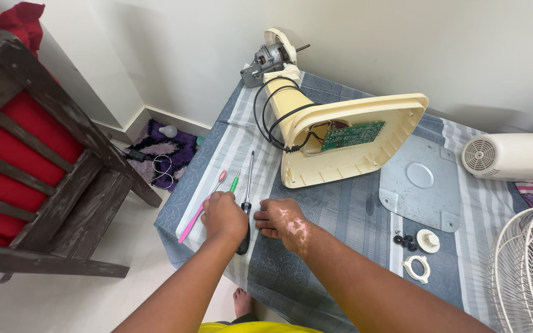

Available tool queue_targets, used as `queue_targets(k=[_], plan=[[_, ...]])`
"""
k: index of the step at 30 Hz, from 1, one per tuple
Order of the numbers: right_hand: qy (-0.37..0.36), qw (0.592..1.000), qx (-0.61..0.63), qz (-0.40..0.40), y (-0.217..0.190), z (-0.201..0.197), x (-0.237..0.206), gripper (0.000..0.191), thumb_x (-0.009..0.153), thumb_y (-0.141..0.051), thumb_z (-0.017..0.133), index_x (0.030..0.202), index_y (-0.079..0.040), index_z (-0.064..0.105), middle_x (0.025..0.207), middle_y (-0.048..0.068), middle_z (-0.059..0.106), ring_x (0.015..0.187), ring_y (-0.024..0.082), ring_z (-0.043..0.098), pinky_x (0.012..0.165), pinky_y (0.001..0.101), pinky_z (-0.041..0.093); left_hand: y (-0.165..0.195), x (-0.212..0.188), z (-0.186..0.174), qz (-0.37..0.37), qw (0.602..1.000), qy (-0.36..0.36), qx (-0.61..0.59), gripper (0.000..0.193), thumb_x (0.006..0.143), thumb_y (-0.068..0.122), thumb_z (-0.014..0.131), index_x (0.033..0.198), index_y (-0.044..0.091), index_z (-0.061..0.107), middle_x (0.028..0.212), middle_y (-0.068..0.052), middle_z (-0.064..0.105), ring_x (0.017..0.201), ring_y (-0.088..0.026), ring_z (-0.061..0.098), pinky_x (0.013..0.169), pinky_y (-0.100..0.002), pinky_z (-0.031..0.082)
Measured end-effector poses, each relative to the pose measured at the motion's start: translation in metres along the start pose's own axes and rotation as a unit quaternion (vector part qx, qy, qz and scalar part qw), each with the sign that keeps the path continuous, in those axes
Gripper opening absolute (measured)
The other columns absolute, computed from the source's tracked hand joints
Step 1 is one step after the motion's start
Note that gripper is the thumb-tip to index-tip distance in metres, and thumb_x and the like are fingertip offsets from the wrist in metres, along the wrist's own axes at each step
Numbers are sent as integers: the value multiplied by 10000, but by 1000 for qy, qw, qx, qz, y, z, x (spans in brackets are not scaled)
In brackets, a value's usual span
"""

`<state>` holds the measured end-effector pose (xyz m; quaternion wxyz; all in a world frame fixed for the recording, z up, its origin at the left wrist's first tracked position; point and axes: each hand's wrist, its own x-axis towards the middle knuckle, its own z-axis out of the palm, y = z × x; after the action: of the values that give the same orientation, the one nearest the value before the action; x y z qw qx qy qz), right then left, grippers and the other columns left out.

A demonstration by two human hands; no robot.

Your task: The person services a disassembled pedestal fan on a table. They remove the fan's rear metal plate, hold the open housing, and use a screwdriver to unscrew and work on the green circuit board mounted inside the fan housing, with fan parts and screws laid out on the table.

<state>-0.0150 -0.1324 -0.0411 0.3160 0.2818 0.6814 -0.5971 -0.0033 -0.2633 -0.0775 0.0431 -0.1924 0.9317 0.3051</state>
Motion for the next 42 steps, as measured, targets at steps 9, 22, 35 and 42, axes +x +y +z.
queue_targets(k=[9, 22, 35, 42], plan=[[13, 1000, 10, -8, 0, -1, 5, 331, 989, -257, 575, 1220, -37, 665, 1051, 62, 747, 875, 162, 689, 785, 335, 564, 0, -5, -10, 42, 997, -18, 55, 311, 800, -2, 657, 1097, 76, 706, 1266, -112, 549, 1238, -316, 490, 1047, -431, 419], [-29, 999, 3, -35, -6, -14, -4, 357, 989, -291, 555, 1238, -52, 647, 1103, 76, 733, 920, 176, 675, 820, 352, 549, 27, -9, -19, -35, 983, 15, -180, 293, 721, 39, 753, 1008, 47, 697, 1074, -159, 694, 976, -301, 698, 841, -404, 556], [-82, 992, 3, -99, 22, -75, -55, 341, 1018, -362, 539, 1096, -51, 658, 1022, 108, 690, 821, 204, 676, 740, 388, 527, 81, -83, 3, -171, 873, -72, -452, 460, 761, 91, 799, 1152, 60, 559, 969, -161, 675, 814, -248, 673, 658, -390, 548], [-96, 990, 35, -95, 43, -120, -86, 320, 1026, -337, 524, 1114, -49, 634, 964, 89, 691, 762, 229, 690, 699, 401, 578, 105, -125, 25, -144, 853, -93, -493, 284, 790, 88, 767, 1004, 21, 592, 887, -123, 651, 700, -235, 652, 544, -393, 530]])
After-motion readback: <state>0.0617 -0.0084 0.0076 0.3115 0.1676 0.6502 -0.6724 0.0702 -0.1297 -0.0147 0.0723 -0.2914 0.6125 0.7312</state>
